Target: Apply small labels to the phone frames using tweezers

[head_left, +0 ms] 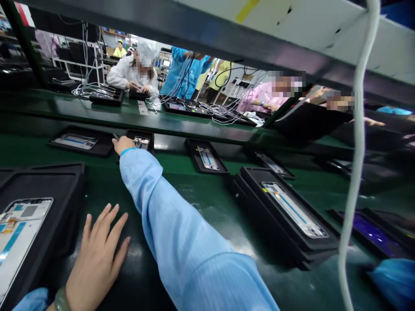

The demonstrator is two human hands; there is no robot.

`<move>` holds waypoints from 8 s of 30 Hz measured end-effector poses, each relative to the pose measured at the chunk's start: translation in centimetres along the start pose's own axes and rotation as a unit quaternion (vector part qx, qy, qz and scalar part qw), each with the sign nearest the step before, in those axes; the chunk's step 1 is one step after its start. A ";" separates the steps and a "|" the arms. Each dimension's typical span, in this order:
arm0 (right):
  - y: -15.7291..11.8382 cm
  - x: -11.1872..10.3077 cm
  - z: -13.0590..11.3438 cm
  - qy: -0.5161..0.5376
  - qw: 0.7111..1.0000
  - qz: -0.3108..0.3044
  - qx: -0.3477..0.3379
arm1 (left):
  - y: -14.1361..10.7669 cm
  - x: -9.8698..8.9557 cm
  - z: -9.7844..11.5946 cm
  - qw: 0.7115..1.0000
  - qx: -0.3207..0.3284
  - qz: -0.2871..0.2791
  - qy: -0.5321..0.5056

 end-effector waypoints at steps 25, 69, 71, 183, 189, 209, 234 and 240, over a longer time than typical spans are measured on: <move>-25.5 -1.7 8.0 -0.114 0.962 -0.115 -0.220 | 0.2 0.1 -0.9 0.978 -0.126 0.007 -0.164; -37.8 4.5 15.5 0.522 0.790 0.152 0.283 | 1.6 3.8 12.6 0.909 0.310 -0.241 -0.137; -37.8 4.6 15.5 0.526 0.789 0.147 0.282 | 1.6 3.7 12.6 0.910 0.309 -0.243 -0.134; -31.7 -0.9 11.3 0.733 0.662 0.090 0.129 | 5.1 1.5 9.3 0.897 -0.098 -0.222 -0.369; -28.5 -0.3 9.4 0.727 0.682 -0.003 0.082 | 2.6 0.2 4.8 0.887 -0.081 -0.324 -0.318; -23.8 5.2 8.3 0.631 0.763 -0.118 0.074 | -0.3 1.3 2.1 0.964 0.038 -0.204 -0.167; -24.7 4.1 7.7 0.440 0.897 0.000 -0.032 | 0.0 1.1 2.4 0.965 0.044 -0.203 -0.163; -26.6 3.3 5.9 0.244 0.949 0.106 -0.169 | 0.0 1.2 2.4 0.966 0.055 -0.195 -0.160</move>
Point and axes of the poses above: each hand's wrist, its own y-axis towards the middle knuckle, its own x-axis out of the palm, z = x × y, the point moved 4 cm from there along y, towards the middle knuckle, and after that the axes turned 6 degrees about z, right-handed, at the moved point
